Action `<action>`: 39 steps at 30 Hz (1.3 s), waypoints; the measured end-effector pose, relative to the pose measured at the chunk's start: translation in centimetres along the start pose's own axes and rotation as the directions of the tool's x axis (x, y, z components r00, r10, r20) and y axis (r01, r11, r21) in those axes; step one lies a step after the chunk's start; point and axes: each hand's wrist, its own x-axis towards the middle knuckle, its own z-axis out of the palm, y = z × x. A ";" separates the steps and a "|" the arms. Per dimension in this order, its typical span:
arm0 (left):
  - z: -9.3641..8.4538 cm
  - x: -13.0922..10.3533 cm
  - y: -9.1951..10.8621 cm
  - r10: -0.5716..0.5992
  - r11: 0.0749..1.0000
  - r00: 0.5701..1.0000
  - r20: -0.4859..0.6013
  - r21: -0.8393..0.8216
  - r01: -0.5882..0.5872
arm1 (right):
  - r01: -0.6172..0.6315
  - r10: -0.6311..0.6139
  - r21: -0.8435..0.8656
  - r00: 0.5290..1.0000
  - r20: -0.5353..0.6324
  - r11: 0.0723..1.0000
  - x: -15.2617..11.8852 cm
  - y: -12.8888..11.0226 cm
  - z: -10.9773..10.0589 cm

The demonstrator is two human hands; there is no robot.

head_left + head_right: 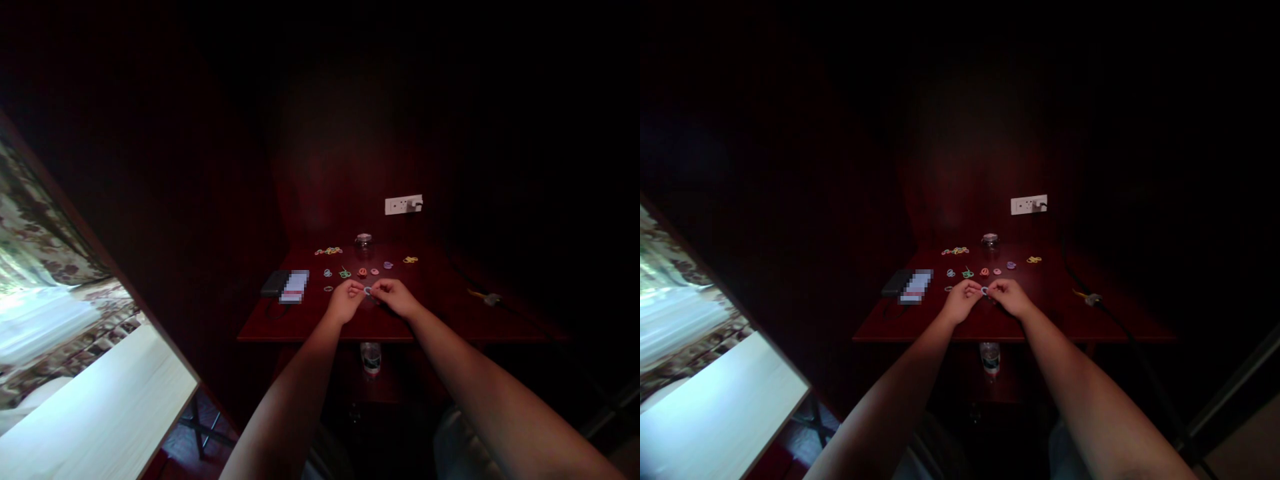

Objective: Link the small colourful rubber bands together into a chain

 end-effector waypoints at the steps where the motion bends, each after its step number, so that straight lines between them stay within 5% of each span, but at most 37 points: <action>1: 0.0 0.0 0.0 -0.001 1.000 1.000 -0.009 -0.002 0.001 | -0.005 0.005 -0.001 1.000 0.003 1.000 0.0 0.0 0.0; 27: -0.1 -0.2 0.7 0.022 1.000 0.998 0.058 -0.008 -0.022 | 0.022 -0.015 -0.193 0.999 0.035 0.981 -0.2 -0.2 0.4; 39: -0.2 0.0 0.2 0.016 1.000 1.000 0.021 -0.025 -0.016 | 0.040 -0.040 -0.007 0.999 -0.006 0.999 0.0 0.4 0.6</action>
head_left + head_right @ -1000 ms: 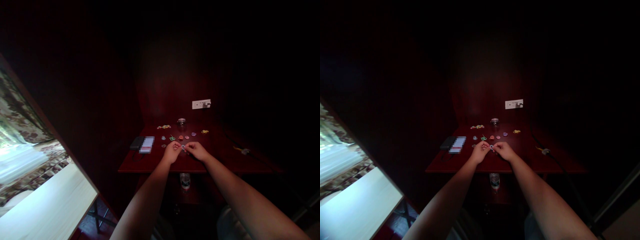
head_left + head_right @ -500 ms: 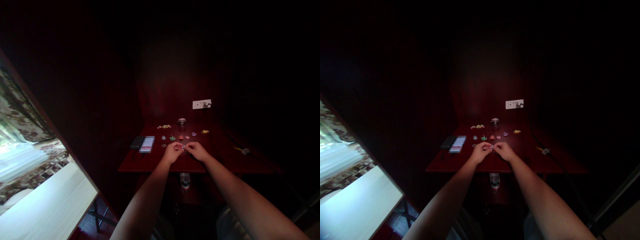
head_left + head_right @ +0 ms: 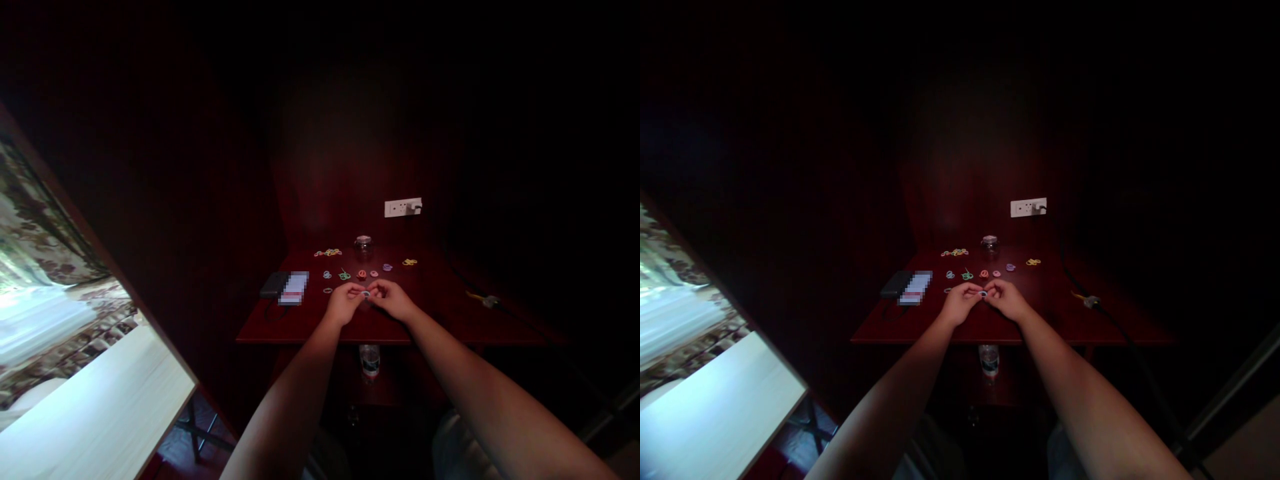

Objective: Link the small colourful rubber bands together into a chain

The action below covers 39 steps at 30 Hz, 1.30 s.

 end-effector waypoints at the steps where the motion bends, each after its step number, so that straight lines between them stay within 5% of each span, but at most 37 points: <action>1: 0.0 0.0 0.0 -0.004 1.000 1.000 -0.010 0.003 0.004 | 0.008 -0.008 0.003 1.000 -0.001 1.000 0.0 0.0 0.0; 24: -0.1 0.1 0.0 -0.141 0.988 0.988 -0.068 -0.078 0.136 | 0.057 -0.060 -0.162 0.998 -0.009 0.985 -0.1 0.0 0.1; 39: 0.1 -0.1 0.1 -0.085 0.996 0.996 0.001 0.009 0.085 | -0.042 0.038 -0.102 0.999 -0.037 0.994 -0.2 -0.7 -0.1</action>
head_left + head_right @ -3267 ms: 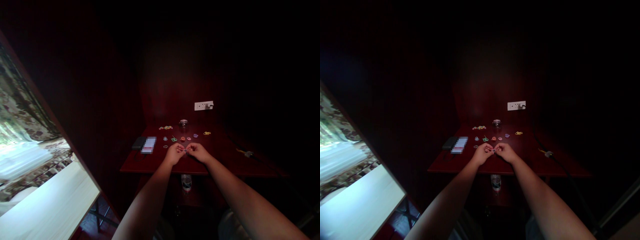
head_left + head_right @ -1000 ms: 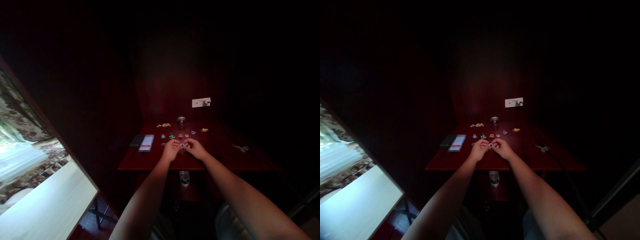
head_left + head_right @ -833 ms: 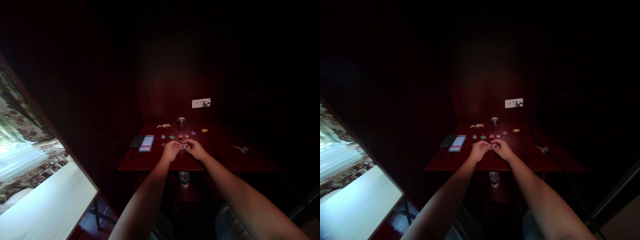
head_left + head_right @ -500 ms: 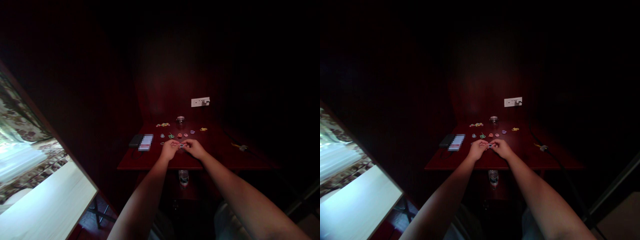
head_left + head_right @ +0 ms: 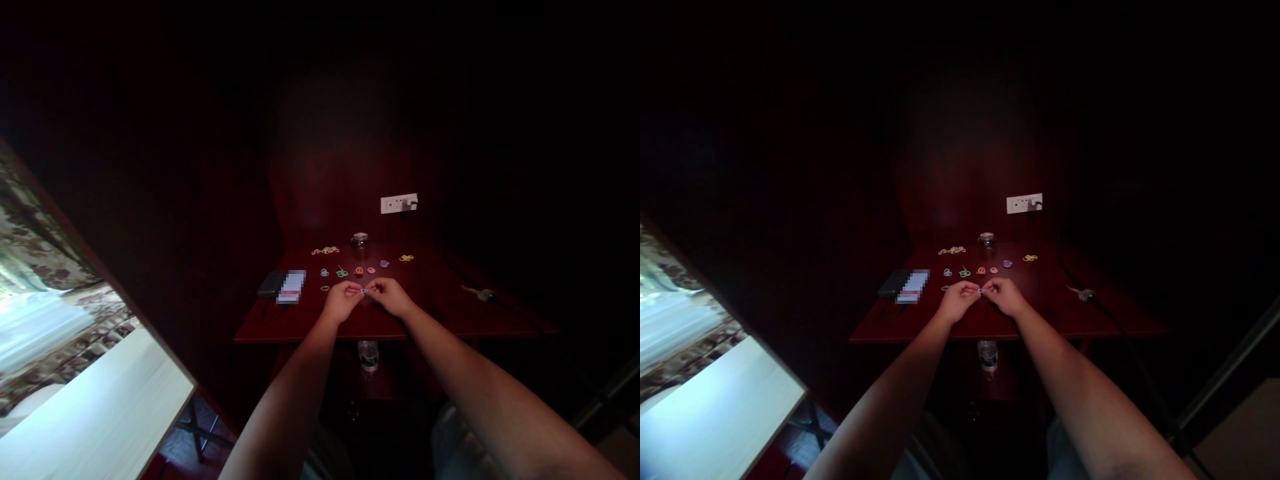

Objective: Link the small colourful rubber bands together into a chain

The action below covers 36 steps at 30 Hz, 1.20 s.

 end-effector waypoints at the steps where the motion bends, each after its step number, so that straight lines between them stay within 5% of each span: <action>1: 0.0 0.0 -0.1 0.002 1.000 1.000 0.000 0.008 -0.002 | 0.004 -0.004 -0.003 1.000 -0.002 1.000 0.0 -0.1 0.0; 11: -0.1 0.0 0.2 0.065 0.990 0.998 0.002 0.127 -0.065 | 0.011 -0.011 -0.025 1.000 -0.011 1.000 0.1 0.0 0.0; 36: -0.1 -0.2 0.7 0.050 0.994 0.999 0.004 0.093 -0.050 | 0.020 -0.018 0.080 1.000 -0.017 0.997 0.5 0.9 -0.1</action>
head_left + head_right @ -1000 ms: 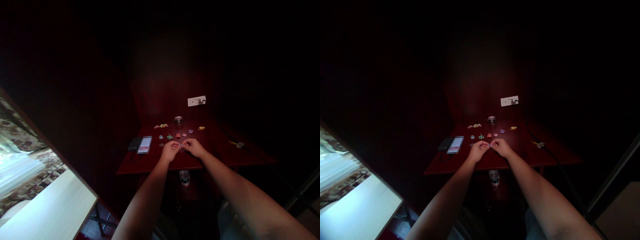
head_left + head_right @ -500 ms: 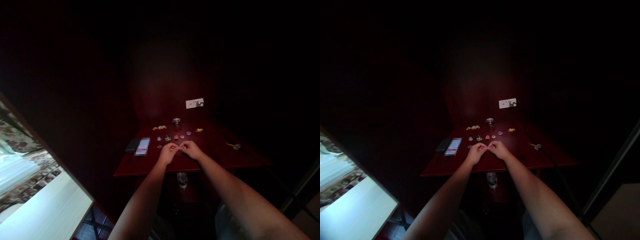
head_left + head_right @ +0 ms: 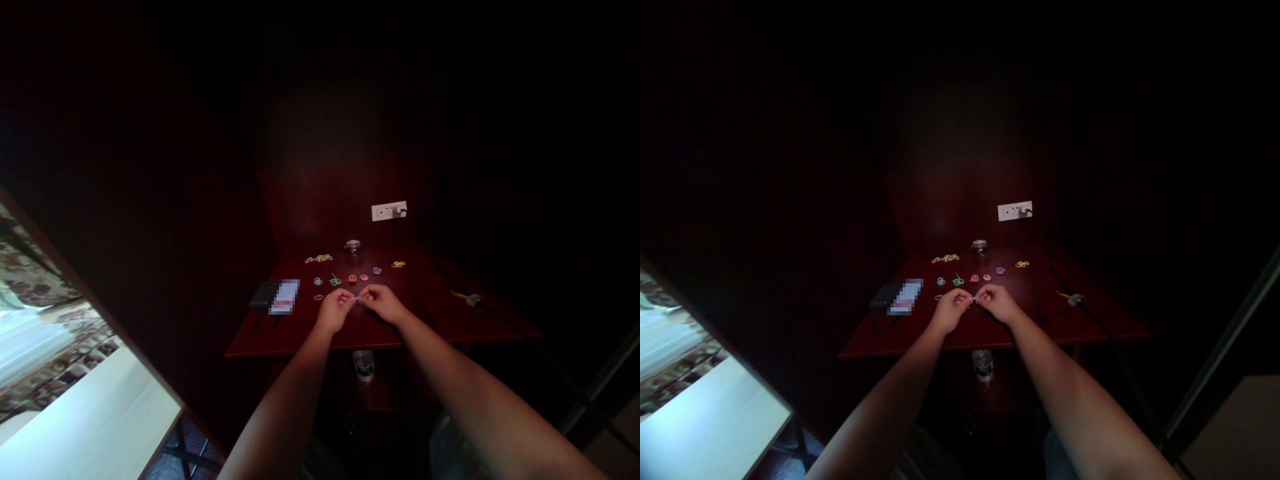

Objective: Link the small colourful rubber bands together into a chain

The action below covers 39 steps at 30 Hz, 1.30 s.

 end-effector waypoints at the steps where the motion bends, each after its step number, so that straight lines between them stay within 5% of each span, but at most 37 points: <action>1: 0.0 0.0 0.0 0.004 1.000 1.000 -0.002 0.000 -0.004 | 0.006 -0.006 0.000 1.000 -0.001 1.000 0.0 -0.1 0.0; 39: 0.0 -0.2 -0.1 0.008 0.995 1.000 -0.002 0.100 -0.008 | -0.001 -0.001 0.037 0.999 0.052 0.999 0.0 0.0 0.0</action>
